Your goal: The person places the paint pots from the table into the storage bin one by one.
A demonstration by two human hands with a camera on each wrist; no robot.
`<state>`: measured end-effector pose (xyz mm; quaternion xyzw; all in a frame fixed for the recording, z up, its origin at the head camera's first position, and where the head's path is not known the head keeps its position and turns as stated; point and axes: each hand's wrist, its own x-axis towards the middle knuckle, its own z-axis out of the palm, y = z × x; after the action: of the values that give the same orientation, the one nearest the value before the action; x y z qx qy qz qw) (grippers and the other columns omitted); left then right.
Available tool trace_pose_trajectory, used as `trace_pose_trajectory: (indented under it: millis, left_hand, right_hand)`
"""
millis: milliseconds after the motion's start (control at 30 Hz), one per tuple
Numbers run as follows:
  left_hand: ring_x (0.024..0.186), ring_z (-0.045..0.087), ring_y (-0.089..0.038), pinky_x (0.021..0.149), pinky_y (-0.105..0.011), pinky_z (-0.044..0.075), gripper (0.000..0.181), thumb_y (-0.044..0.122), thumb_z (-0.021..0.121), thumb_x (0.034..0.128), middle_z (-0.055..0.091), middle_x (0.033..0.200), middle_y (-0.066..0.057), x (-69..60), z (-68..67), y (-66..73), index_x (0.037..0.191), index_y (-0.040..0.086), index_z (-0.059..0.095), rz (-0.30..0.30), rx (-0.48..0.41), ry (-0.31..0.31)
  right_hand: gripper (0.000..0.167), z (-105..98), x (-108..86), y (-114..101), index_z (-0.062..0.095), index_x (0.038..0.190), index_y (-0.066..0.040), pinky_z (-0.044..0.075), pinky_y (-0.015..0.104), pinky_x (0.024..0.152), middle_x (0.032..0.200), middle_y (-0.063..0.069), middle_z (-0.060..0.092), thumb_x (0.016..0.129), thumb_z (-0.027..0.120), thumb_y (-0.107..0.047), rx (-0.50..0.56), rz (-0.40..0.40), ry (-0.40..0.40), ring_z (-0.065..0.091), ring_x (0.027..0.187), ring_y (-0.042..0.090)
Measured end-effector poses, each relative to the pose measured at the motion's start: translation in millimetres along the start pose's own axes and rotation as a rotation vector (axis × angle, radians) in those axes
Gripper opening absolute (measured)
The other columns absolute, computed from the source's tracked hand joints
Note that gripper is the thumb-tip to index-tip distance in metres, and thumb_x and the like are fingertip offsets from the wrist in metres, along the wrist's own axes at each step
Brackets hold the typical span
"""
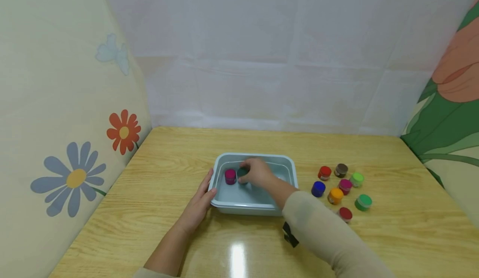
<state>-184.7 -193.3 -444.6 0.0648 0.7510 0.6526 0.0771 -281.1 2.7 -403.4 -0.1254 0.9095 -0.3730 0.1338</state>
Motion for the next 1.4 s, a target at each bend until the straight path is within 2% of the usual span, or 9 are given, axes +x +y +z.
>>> trace_pose_trajectory:
  millis: [300,500,900,1233,1400]
  left_hand:
    - [0.153,0.004,-0.035,0.120,-0.057,0.012,0.061,0.026,0.038,0.1047,0.001,0.167,-0.009,-0.9,-0.8,0.9,0.159,0.025,0.009,-0.013,0.018,0.002]
    - [0.153,0.004,-0.036,0.120,-0.057,0.012,0.061,0.025,0.037,0.1050,0.001,0.167,-0.010,-0.8,-0.6,1.4,0.159,0.024,0.008,-0.003,0.016,-0.004]
    - [0.152,0.008,-0.038,0.119,-0.057,0.016,0.061,0.024,0.037,0.1049,0.001,0.167,-0.010,-0.8,0.2,2.9,0.159,0.022,0.009,-0.009,0.016,0.002]
    - [0.152,0.007,-0.037,0.118,-0.058,0.019,0.061,0.027,0.037,0.1052,0.000,0.167,-0.009,0.9,0.6,1.9,0.159,0.023,0.009,-0.024,0.022,0.002]
    - [0.152,0.006,-0.037,0.118,-0.058,0.019,0.061,0.027,0.038,0.1050,0.001,0.167,-0.008,0.9,-0.6,1.5,0.159,0.024,0.010,-0.028,0.024,0.008]
  right_hand:
    - [0.048,4,-2.5,-5,0.066,0.122,-0.004,0.043,0.040,0.109,0.124,0.013,0.067,0.077,0.082,-0.012,-0.092,-0.005,0.035,0.059,0.120,0.028]
    - [0.049,4,-3.6,-8,0.066,0.122,-0.003,0.044,0.040,0.107,0.122,0.013,0.068,0.077,0.082,-0.011,-0.105,0.001,0.032,0.060,0.118,0.028]
    - [0.050,-6,-7.5,-1,0.064,0.125,-0.004,0.048,0.040,0.103,0.122,0.013,0.066,0.078,0.081,-0.014,0.035,0.038,0.035,0.060,0.116,0.027]
    - [0.044,-29,-28.8,6,0.063,0.127,-0.008,0.049,0.039,0.102,0.125,0.011,0.065,0.086,0.075,-0.020,0.162,0.042,0.073,0.059,0.118,0.026]
    - [0.044,-44,-39.5,12,0.063,0.128,-0.009,0.051,0.039,0.100,0.126,0.011,0.065,0.087,0.074,-0.021,0.189,0.050,0.100,0.060,0.117,0.025]
